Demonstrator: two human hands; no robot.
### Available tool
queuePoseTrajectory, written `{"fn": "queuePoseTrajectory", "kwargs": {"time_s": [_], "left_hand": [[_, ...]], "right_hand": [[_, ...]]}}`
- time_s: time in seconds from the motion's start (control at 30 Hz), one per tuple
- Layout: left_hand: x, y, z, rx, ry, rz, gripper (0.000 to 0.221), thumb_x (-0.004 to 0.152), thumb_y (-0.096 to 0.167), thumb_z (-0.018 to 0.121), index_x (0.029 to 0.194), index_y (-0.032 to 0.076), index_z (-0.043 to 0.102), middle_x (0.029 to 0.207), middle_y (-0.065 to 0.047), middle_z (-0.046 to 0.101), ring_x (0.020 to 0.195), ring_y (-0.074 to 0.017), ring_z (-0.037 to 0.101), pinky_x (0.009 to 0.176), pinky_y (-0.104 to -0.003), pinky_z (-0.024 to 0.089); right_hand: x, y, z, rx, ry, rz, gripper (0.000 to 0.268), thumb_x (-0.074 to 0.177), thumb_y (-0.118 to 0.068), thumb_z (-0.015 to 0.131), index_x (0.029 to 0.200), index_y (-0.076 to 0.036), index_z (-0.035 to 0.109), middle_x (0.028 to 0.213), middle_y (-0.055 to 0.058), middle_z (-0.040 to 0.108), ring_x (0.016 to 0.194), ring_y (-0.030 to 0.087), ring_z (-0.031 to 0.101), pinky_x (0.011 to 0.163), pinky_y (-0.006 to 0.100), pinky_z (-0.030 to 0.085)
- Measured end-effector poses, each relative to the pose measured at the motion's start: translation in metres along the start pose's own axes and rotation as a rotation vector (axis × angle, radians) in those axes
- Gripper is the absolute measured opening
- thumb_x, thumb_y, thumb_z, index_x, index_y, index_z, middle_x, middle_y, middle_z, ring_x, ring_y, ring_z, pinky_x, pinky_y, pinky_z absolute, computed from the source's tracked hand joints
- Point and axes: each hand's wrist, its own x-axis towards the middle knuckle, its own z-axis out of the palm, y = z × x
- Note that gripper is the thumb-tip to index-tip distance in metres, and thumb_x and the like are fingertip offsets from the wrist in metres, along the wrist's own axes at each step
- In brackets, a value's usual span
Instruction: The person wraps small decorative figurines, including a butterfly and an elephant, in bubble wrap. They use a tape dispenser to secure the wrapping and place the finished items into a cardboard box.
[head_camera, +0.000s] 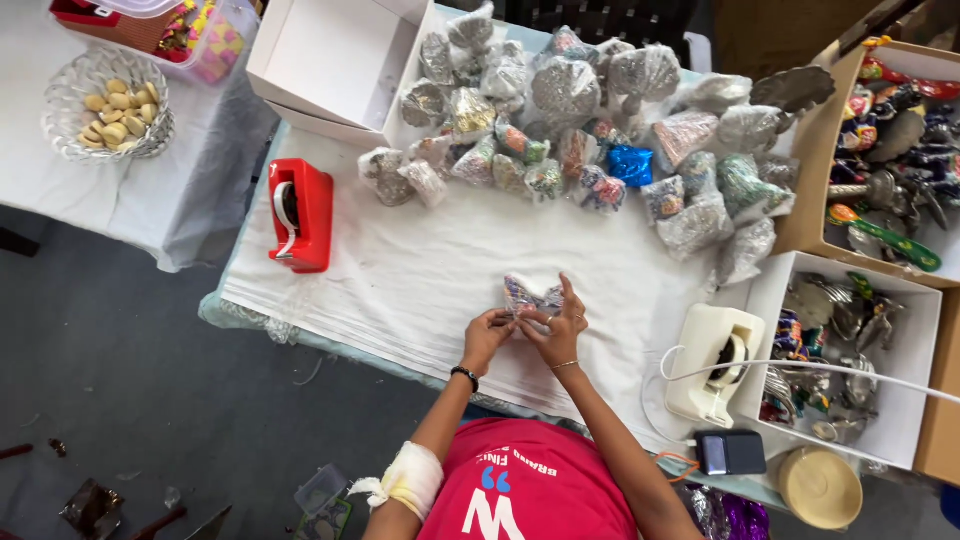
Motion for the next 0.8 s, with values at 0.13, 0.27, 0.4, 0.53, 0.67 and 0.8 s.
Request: {"fn": "queuePoseTrajectory", "kwargs": {"time_s": [0.13,0.27,0.4,0.53,0.67,0.8], "left_hand": [[-0.004,0.011,0.000,-0.007,0.012,-0.035,0.030,0.092,-0.001,0.070,0.122,-0.001,0.069,0.103,-0.007,0.073,0.090,-0.0123,0.070,0.078,-0.026,0.062],[0.004,0.005,-0.006,0.010,-0.012,-0.043,0.030,0.091,-0.003,0.068,0.121,-0.001,0.070,0.102,-0.008,0.074,0.089,-0.0136,0.071,0.077,-0.026,0.062],[-0.011,0.029,-0.004,0.048,-0.043,-0.036,0.031,0.091,-0.002,0.069,0.122,-0.001,0.070,0.103,-0.006,0.074,0.089,-0.0135,0.070,0.078,-0.027,0.061],[-0.019,0.013,-0.005,0.030,-0.059,0.009,0.030,0.095,0.004,0.068,0.125,0.001,0.069,0.106,-0.007,0.073,0.092,-0.0137,0.067,0.081,-0.028,0.058],[-0.044,0.017,-0.004,-0.071,-0.077,0.069,0.043,0.097,0.023,0.067,0.136,0.005,0.061,0.127,-0.007,0.063,0.111,-0.0145,0.062,0.095,-0.032,0.054],[-0.056,-0.003,-0.003,0.580,0.079,0.452,0.074,0.091,0.045,0.081,0.143,0.000,0.054,0.145,-0.019,0.050,0.128,-0.0356,0.051,0.106,-0.046,0.045]], "right_hand": [[0.011,-0.010,0.008,0.257,-0.020,0.249,0.097,0.065,-0.053,0.082,0.152,-0.031,0.043,0.167,0.013,0.019,0.129,0.026,0.042,0.102,0.049,0.030],[0.013,-0.016,0.030,-0.228,-0.100,0.338,0.103,0.071,-0.051,0.077,0.162,-0.035,0.030,0.161,0.013,0.025,0.135,0.036,0.036,0.101,0.059,0.028],[0.030,-0.021,0.033,-0.337,-0.161,0.466,0.087,0.082,-0.066,0.064,0.158,-0.037,0.033,0.149,0.013,0.034,0.131,0.043,0.035,0.096,0.064,0.026],[0.044,0.035,0.028,-0.145,-0.271,0.685,0.067,0.093,-0.068,0.051,0.153,-0.040,0.044,0.147,0.013,0.040,0.132,0.041,0.035,0.104,0.066,0.024],[0.045,0.098,0.031,-0.128,-0.310,0.543,0.057,0.100,-0.067,0.040,0.140,-0.034,0.064,0.136,0.012,0.055,0.121,0.038,0.049,0.100,0.063,0.030],[0.043,0.088,-0.012,0.501,-0.621,0.904,0.089,0.110,-0.078,0.030,0.133,-0.008,0.079,0.097,0.016,0.061,0.079,0.022,0.052,0.079,0.039,0.042]]}}
